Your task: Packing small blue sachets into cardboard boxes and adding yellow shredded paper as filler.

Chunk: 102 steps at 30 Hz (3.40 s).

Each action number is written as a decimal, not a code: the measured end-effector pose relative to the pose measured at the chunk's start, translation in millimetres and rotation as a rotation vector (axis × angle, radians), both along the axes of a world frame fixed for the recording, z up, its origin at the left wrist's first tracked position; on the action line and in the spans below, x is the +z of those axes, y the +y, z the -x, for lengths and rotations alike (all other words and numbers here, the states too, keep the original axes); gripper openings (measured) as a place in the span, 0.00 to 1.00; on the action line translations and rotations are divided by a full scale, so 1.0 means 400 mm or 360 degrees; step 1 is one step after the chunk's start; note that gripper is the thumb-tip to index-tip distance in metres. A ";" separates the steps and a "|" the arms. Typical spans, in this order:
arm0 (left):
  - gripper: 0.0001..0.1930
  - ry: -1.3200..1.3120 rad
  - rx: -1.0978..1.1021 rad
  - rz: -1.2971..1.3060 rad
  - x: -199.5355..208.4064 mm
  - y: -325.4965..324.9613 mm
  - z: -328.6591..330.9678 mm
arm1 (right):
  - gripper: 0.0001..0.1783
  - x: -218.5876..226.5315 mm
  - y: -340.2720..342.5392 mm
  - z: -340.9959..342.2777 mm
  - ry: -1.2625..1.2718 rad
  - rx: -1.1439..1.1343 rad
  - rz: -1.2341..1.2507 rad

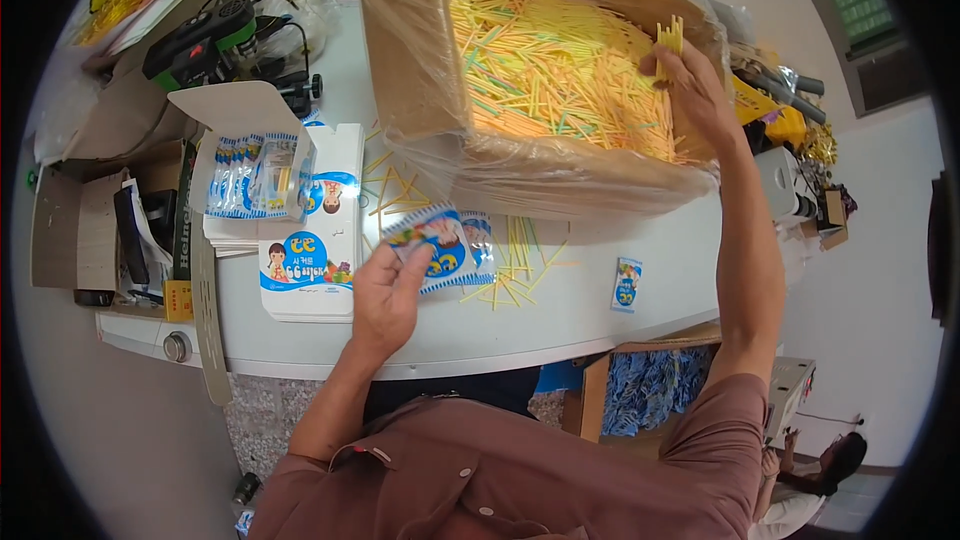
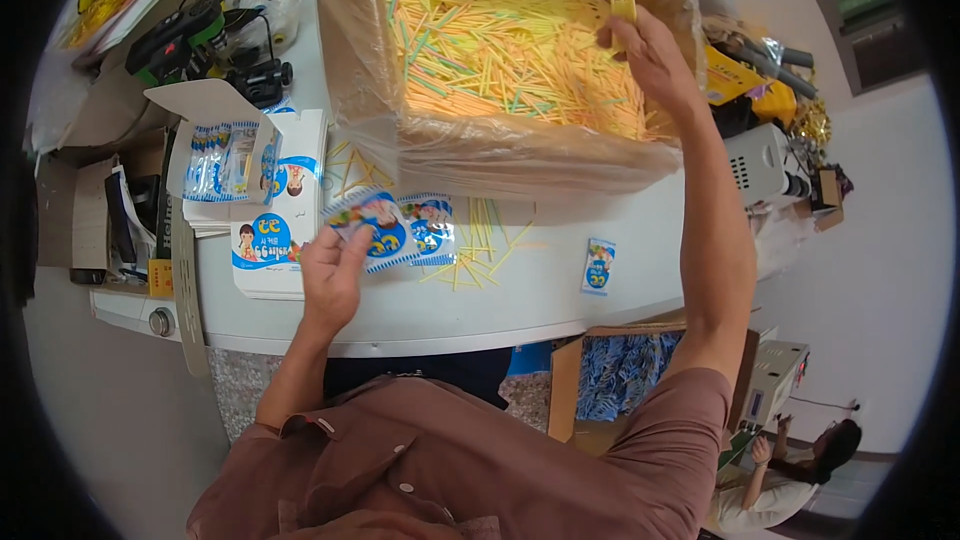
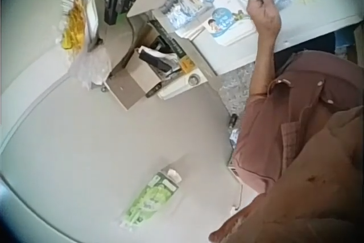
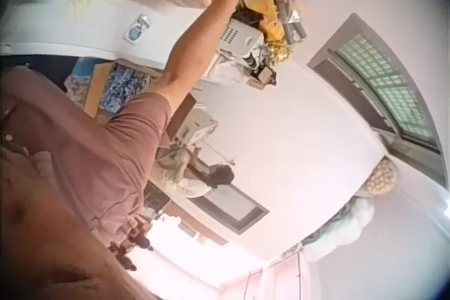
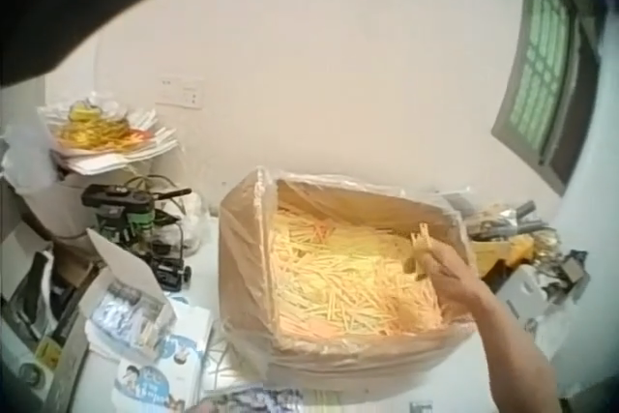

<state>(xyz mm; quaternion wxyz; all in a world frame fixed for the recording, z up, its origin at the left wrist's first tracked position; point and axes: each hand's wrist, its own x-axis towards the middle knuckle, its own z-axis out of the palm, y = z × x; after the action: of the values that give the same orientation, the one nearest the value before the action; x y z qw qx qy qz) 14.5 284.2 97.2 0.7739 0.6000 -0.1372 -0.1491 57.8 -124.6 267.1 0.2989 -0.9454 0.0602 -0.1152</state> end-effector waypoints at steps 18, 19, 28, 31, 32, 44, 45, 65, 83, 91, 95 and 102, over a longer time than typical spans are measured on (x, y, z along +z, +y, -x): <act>0.10 -0.0280 -0.0782 -0.0209 0.045 -0.147 0.076 | 0.12 -0.452 0.532 0.517 0.0446 0.0278 -0.1789; 0.09 -0.0076 -0.0579 -0.0134 0.012 -0.142 0.072 | 0.13 -0.472 0.515 0.539 0.0280 0.0068 -0.1574; 0.09 0.0391 -0.0266 -0.0016 -0.037 -0.117 0.055 | 0.11 -0.610 0.385 0.591 -0.0311 -0.0726 -0.0870; 0.09 0.0539 -0.0194 -0.0084 -0.036 -0.115 0.066 | 0.10 -0.620 0.389 0.596 -0.0303 -0.0740 -0.0917; 0.09 0.0524 -0.0247 -0.0093 -0.045 -0.111 0.069 | 0.10 -0.622 0.389 0.593 -0.0301 -0.0728 -0.0907; 0.09 0.0009 -0.0907 -0.0658 -0.069 -0.074 0.075 | 0.09 -0.421 0.453 0.494 -0.0926 -0.0250 -0.2228; 0.09 0.0002 -0.0899 -0.0652 -0.066 -0.070 0.078 | 0.09 -0.402 0.468 0.481 -0.0920 -0.0161 -0.2221; 0.10 0.0124 -0.1059 -0.0475 -0.012 -0.061 0.109 | 0.11 -0.404 0.560 0.455 -0.0750 0.0141 -0.2158; 0.11 0.0451 -0.0654 -0.0140 -0.080 -0.089 0.161 | 0.10 -0.439 0.566 0.457 -0.0538 -0.0236 -0.2522; 0.12 0.0509 -0.0620 -0.0125 -0.086 -0.091 0.173 | 0.11 -0.467 0.554 0.476 -0.0325 -0.0130 -0.2236; 0.14 0.0543 -0.0571 0.0035 -0.082 -0.102 0.189 | 0.11 -0.463 0.561 0.463 -0.0374 -0.0158 -0.2230; 0.17 0.0620 -0.0475 0.0176 -0.094 -0.124 0.203 | 0.16 -0.465 0.549 0.447 -0.0606 -0.0222 -0.2770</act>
<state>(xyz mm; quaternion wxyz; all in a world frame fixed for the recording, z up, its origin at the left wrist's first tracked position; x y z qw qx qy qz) -66.9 234.6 59.6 0.7868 0.4899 -0.0806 -0.3667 -121.2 95.0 81.0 0.9078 -0.3428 0.1331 -0.2018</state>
